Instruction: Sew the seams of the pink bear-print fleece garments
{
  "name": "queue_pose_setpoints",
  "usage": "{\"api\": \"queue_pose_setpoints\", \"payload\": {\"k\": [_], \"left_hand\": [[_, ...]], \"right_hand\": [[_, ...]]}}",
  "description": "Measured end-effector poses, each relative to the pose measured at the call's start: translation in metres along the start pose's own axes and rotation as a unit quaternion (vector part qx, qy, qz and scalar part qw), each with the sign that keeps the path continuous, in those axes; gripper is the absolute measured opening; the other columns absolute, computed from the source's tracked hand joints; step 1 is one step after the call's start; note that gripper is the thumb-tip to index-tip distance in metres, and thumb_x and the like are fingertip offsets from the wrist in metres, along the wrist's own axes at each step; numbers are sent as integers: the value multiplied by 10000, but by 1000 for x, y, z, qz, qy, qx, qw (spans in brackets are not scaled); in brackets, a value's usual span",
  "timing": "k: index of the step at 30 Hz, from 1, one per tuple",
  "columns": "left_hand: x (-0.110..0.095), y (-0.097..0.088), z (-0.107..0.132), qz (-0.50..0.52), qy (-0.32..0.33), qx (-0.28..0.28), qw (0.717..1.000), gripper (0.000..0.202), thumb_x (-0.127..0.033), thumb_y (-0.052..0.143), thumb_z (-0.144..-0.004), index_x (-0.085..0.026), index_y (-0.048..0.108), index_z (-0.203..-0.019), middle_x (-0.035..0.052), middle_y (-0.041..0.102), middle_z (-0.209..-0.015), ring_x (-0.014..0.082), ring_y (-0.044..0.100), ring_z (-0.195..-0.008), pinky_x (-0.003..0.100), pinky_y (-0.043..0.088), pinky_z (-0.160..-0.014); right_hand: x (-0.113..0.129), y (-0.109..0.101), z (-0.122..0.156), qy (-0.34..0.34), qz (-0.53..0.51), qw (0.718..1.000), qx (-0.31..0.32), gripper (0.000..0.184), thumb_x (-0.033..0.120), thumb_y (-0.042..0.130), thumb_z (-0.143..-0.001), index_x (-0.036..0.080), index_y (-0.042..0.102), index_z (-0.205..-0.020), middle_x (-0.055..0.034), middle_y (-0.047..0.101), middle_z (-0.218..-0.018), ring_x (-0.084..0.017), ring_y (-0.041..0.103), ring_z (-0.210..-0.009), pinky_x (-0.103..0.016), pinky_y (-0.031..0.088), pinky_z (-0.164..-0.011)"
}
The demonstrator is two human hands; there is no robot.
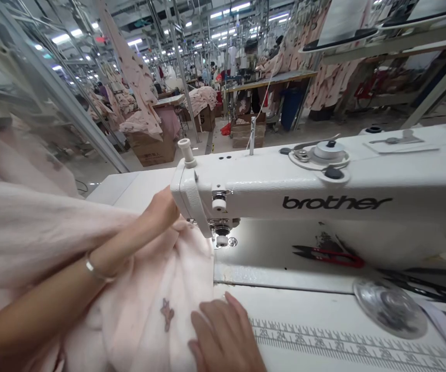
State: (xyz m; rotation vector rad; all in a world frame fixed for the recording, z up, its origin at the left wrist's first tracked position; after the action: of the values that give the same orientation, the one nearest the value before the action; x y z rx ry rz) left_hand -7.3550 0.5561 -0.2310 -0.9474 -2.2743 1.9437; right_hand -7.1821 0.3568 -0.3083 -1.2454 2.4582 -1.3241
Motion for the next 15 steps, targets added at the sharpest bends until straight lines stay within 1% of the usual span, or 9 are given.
{"api": "queue_pose_setpoints", "payload": {"k": [1,3,5,6,7,9,11,13,15], "left_hand": [[1,2,16,1,19,15,1000,162,-156,387,-893,-143,544,-932,80,586,-951,180,546,-869,311,461,-783],[8,5,46,8,63,51,997,141,-170,417,-897,-155,551,-937,75,582,-1013,171,547,-930,306,462,-846],[15,3,66,6,83,90,992,139,-179,429,-902,-157,558,-949,90,564,-1111,179,531,-1028,320,447,-921],[17,0,72,0,81,101,992,142,-179,428,-904,-154,560,-949,100,554,-1148,189,520,-1067,334,437,-947],[16,-4,76,-5,76,105,992,150,-177,418,-907,-150,559,-951,110,545,-1173,197,509,-1095,346,427,-965],[7,-12,77,-3,79,111,991,159,-183,403,-912,-144,555,-937,119,548,-1181,204,512,-1104,348,427,-962],[-9,-14,72,18,107,139,984,163,-195,398,-916,-140,549,-887,118,564,-1154,207,524,-1089,336,436,-942],[-22,-7,66,37,147,182,972,147,-194,438,-901,-140,530,-799,108,578,-1091,210,537,-1043,331,443,-914],[-25,6,61,50,174,197,964,130,-182,482,-880,-142,510,-760,91,571,-1025,201,532,-993,336,430,-916]], "right_hand": [[-4,-5,-6,7,10,1000,10,243,197,454,-939,147,596,-1130,-63,624,-1116,-184,551,-1083,-355,319,-1092],[-9,-4,-15,-2,43,999,15,295,213,423,-954,117,578,-1187,-90,586,-1223,-222,507,-1174,-366,395,-1037],[-8,8,-18,-23,59,998,14,327,273,402,-971,112,586,-1188,-93,577,-1250,-244,484,-1210,-397,406,-1030],[-7,15,-18,-28,57,998,10,334,299,407,-972,116,594,-1179,-89,585,-1242,-244,479,-1217,-408,388,-1048],[-5,22,-16,-26,51,998,4,335,318,416,-969,122,602,-1168,-83,593,-1232,-241,474,-1223,-416,358,-1073],[-2,29,-13,-19,45,999,2,324,309,426,-964,125,603,-1163,-77,589,-1240,-234,454,-1244,-426,288,-1113],[-1,26,-11,-29,59,997,27,307,262,413,-964,126,599,-1167,-71,582,-1252,-231,447,-1251,-433,244,-1126],[-3,15,-11,-43,84,994,49,294,240,418,-957,126,603,-1155,-71,582,-1251,-237,454,-1246,-437,216,-1129],[-7,5,-13,-42,102,992,53,284,257,436,-953,126,609,-1136,-70,584,-1250,-237,460,-1241,-424,186,-1137]]}}
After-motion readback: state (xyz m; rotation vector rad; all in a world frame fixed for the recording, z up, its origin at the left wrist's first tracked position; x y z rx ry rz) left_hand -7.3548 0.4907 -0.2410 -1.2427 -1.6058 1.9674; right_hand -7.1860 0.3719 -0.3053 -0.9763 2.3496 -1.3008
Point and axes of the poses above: each hand's wrist, its own z-axis away from the middle knuckle, its own y-axis out of the palm, x = y × z, the point moved 1 cm from there along -z, towards the middle knuckle
